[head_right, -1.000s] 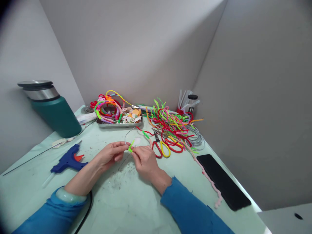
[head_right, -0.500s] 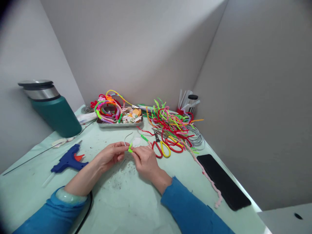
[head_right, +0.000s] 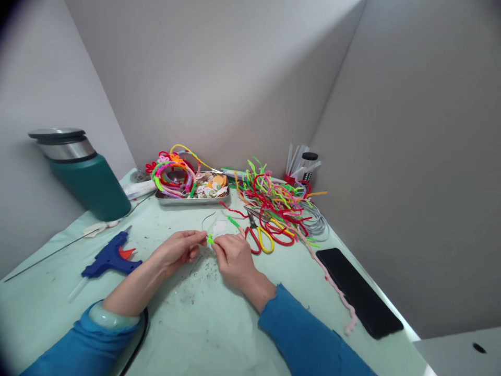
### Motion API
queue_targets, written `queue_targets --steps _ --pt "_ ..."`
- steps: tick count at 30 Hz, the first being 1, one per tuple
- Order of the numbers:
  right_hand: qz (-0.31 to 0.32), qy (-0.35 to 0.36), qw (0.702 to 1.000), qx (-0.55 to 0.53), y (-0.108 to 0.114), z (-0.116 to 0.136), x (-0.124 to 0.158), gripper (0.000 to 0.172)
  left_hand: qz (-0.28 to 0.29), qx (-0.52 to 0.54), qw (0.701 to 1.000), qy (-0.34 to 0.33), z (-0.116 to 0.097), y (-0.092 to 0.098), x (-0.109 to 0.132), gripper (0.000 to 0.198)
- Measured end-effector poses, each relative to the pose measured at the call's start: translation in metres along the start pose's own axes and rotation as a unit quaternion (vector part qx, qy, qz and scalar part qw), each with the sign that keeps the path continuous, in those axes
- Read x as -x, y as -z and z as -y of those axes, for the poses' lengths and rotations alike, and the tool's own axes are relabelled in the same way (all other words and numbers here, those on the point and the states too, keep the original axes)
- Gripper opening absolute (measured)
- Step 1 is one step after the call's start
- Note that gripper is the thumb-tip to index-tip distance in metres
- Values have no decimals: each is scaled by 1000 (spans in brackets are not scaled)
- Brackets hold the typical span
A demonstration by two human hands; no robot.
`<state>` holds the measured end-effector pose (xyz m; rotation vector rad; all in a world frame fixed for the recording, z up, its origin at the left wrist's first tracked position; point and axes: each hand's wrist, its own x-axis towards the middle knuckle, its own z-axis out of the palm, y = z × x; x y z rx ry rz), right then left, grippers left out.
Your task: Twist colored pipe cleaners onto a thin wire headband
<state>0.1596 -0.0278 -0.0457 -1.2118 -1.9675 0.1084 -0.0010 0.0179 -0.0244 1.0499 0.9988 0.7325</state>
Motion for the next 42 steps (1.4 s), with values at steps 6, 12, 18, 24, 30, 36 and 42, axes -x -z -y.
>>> queue_targets --steps 6,12,18,24,30,36,42 --pt "8 5 1000 2 0 0 0 14 18 12 1000 11 0 2 1 28" --pt "-2 4 1000 -10 0 0 1 13 62 96 993 13 -2 1 2 28" --pt "-11 10 1000 -28 -1 2 1 14 123 134 983 15 -3 1 4 29" --pt "-11 16 999 -35 -1 4 2 15 148 130 980 -2 -4 2 6 28" --pt "10 27 1000 -10 0 9 1 19 170 138 976 -3 -5 1 8 25" --pt "18 34 999 12 1 7 1 20 160 122 980 1 -3 3 7 24" --pt "21 30 999 16 1 3 1 18 150 121 981 12 -4 1 8 15"
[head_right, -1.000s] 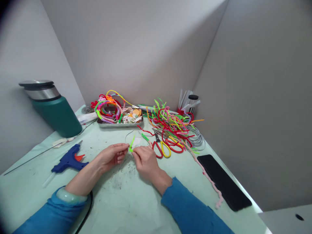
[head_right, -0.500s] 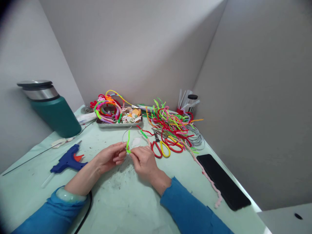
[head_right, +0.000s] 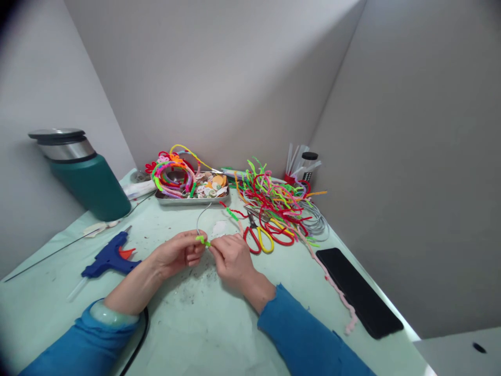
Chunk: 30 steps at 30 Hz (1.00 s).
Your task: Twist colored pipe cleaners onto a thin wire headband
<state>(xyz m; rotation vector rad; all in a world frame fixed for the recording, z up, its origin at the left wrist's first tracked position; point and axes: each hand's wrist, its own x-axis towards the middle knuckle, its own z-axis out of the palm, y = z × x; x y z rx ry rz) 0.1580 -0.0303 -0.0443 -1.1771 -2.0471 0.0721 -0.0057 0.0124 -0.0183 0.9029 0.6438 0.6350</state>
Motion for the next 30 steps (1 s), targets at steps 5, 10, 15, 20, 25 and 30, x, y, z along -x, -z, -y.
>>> queue_targets --steps 5,10,15,20,25,30 --pt "-1 -5 1000 4 0 -1 0 18 -10 -21 1000 -12 0 -3 -1 12" --pt "-2 -5 1000 12 0 -1 0 17 -69 -88 993 -32 -1 -8 -2 17" --pt "-5 -7 1000 13 0 -1 0 18 -111 -142 983 -33 -1 -10 -3 23" --pt "-12 -9 1000 4 0 -3 0 18 -90 -136 986 -32 -3 -5 -3 24" --pt "-8 -16 1000 0 0 -3 0 17 -86 -119 989 -33 -6 -2 -1 26" --pt "-20 -17 1000 2 -1 -3 1 15 -80 -94 992 -26 -5 0 -1 31"
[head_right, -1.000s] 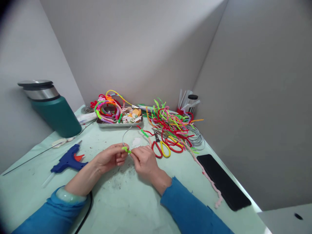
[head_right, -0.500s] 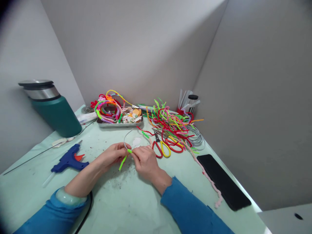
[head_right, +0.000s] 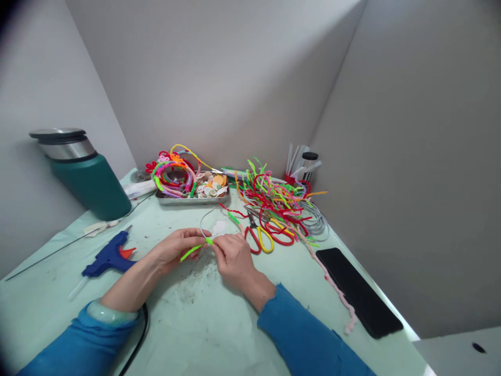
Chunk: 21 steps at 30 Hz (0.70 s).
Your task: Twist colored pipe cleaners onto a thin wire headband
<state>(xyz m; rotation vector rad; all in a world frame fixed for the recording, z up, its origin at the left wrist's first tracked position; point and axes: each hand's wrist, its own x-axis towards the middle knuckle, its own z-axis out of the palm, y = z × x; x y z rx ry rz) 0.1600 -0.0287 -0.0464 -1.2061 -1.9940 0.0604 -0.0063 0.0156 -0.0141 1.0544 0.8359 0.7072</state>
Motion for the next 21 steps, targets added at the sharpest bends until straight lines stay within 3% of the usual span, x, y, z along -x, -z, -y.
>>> queue_targets --steps 21 --pt "9 -20 1000 5 -2 -2 -1 15 -16 -196 978 -70 2 0 -4 15"
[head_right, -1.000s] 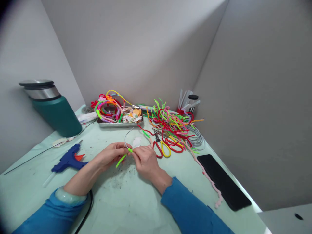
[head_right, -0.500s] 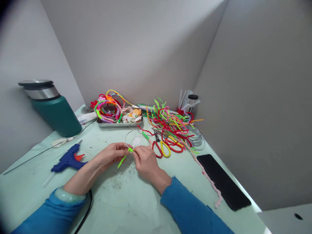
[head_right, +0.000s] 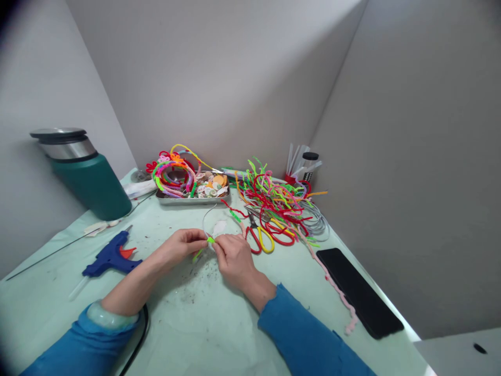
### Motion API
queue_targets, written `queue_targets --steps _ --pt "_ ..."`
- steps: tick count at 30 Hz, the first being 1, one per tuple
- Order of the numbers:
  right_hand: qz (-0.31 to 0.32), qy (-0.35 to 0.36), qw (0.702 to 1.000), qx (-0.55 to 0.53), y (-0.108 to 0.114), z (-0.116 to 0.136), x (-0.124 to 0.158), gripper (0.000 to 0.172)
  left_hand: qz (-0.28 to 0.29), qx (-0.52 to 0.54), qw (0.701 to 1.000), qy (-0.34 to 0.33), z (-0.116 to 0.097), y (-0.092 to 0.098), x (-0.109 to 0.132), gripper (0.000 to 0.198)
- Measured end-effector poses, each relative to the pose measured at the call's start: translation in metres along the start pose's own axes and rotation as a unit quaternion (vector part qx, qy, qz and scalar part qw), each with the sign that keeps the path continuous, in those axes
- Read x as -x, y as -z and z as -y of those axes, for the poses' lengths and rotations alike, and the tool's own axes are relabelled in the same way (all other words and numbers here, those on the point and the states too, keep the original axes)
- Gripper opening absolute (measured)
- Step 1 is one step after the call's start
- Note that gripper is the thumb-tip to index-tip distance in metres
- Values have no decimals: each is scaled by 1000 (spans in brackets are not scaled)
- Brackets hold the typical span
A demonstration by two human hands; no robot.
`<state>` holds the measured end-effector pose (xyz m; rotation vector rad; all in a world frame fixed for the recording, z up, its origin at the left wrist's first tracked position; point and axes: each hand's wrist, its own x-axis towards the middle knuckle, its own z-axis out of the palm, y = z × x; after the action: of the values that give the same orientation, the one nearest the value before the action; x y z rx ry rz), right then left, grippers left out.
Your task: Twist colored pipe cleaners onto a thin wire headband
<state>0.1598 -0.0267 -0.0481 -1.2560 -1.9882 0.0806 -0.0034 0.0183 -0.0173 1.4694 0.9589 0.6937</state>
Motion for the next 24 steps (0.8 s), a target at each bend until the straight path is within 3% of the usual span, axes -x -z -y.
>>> queue_targets --steps 6,11,24 --pt "-7 -5 1000 0 2 3 0 16 -12 48 999 11 4 1 -1 18" --pt "-12 -11 1000 -8 2 3 -1 16 -7 27 1000 12 2 -2 -1 17" --pt "-22 -12 1000 2 2 4 -2 24 17 -54 996 -72 4 -4 -1 11"
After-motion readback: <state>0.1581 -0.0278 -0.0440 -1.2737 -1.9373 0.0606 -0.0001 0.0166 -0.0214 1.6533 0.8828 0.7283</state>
